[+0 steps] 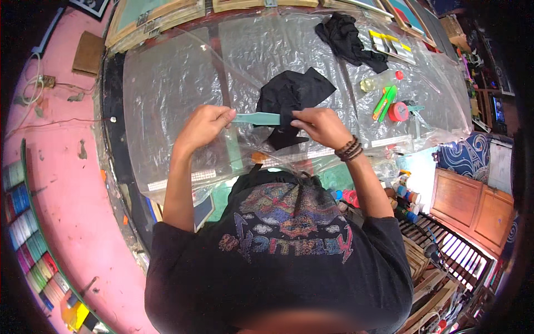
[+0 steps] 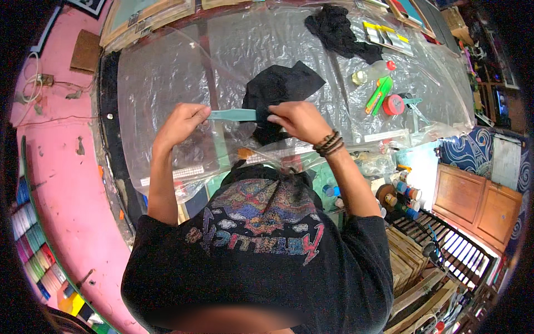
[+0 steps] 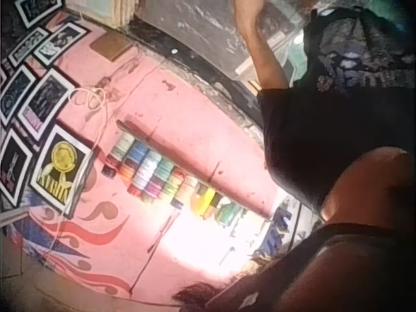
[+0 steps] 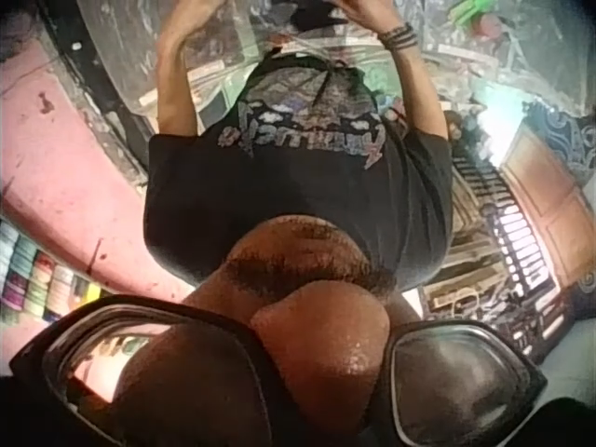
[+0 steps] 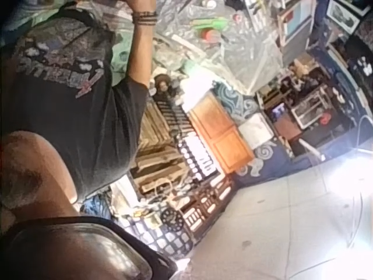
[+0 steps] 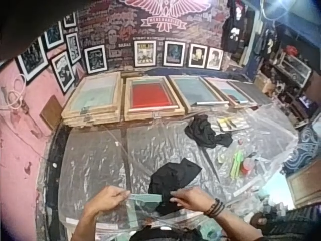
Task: Arranging fabric and preparing red ink on a squeegee for screen printing.
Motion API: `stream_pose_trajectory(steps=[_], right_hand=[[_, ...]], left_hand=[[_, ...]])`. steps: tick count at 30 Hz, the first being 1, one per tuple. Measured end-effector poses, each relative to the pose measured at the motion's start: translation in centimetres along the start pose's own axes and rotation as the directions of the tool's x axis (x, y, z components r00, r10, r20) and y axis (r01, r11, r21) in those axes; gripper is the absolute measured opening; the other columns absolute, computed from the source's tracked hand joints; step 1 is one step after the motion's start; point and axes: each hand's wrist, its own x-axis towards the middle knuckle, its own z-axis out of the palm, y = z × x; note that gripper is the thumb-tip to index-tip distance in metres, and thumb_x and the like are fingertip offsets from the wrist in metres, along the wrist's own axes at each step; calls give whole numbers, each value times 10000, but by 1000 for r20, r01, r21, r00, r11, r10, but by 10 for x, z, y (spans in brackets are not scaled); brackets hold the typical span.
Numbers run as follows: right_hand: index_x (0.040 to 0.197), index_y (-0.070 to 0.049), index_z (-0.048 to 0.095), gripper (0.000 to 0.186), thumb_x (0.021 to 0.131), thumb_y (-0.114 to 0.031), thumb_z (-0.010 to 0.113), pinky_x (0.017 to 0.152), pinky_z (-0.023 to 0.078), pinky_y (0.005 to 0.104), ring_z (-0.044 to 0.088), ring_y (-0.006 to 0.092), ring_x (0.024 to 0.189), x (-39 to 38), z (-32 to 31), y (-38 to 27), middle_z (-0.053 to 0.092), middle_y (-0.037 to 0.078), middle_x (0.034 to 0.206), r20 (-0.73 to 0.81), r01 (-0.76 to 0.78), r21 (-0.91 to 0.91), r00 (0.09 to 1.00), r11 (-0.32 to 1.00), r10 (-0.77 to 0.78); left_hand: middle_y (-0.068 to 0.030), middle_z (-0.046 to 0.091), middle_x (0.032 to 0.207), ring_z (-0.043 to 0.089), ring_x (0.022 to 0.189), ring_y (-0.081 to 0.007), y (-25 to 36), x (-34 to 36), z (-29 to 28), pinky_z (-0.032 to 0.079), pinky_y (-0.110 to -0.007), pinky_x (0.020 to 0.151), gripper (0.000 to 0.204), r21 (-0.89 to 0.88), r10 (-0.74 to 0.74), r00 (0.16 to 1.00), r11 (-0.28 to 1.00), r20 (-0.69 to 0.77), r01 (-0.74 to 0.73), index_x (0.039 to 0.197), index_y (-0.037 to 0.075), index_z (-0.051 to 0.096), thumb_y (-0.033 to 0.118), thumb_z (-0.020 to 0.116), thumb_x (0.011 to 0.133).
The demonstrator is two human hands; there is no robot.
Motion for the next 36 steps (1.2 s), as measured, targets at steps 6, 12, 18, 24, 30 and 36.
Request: stream_pose_trajectory(steps=[6, 12, 18, 24, 30, 36], right_hand=[[1117, -10, 665, 398, 894, -339, 687, 764, 526, 452, 659, 398, 901, 29, 23, -16, 684, 204, 969, -42, 261, 222, 965, 939, -259], [1048, -30, 693, 425, 848, -403, 734, 714, 513, 489, 662, 411, 810, 15, -17, 14, 678, 201, 809, 184, -101, -14, 978, 995, 101], [888, -49, 566, 204, 829, -216, 667, 656, 530, 448, 666, 350, 732, 31, 11, 11, 660, 113, 780, -77, 85, -320, 990, 944, -115], [903, -66, 543, 139, 815, -146, 615, 639, 532, 435, 668, 349, 739, 31, 26, 26, 650, 120, 774, -96, 94, -294, 987, 951, -127], [921, -12, 589, 142, 836, -125, 578, 666, 532, 527, 657, 446, 755, -11, -7, 116, 662, 251, 780, -227, -397, -229, 910, 889, 348], [1207, -9, 622, 302, 959, -165, 550, 974, 469, 432, 614, 315, 1120, -31, -22, 145, 632, 188, 1203, -340, -141, 652, 824, 745, 453]], left_hand=[[-161, 522, 637, 507, 612, -197, 21, 22, 40, 433, -388, 618, 399, 24, 76, 996, 997, 38, -77, 830, -38, 614, 323, 566, 992], [-125, 553, 609, 516, 567, -195, 8, 11, -6, 406, -381, 575, 431, -22, -3, 1000, 1000, 5, 3, 785, -14, 637, 369, 572, 974], [-102, 561, 596, 516, 573, -175, 5, 22, 5, 407, -378, 573, 496, -60, -129, 990, 990, -51, 126, 785, -30, 650, 411, 556, 992], [-75, 552, 600, 526, 602, -169, 21, 13, 27, 434, -371, 606, 527, -71, -87, 984, 995, -157, 76, 788, -42, 646, 420, 533, 1016], [84, 420, 603, 335, 559, -34, 3, -23, -34, 244, -243, 520, 488, -332, -248, 911, 934, -330, 134, 722, 97, 591, 471, 522, 1029], [88, 423, 616, 361, 568, -26, -8, -9, -7, 283, -232, 514, 434, -522, -212, 901, 853, -378, -18, 878, 41, 647, 417, 512, 1048]])
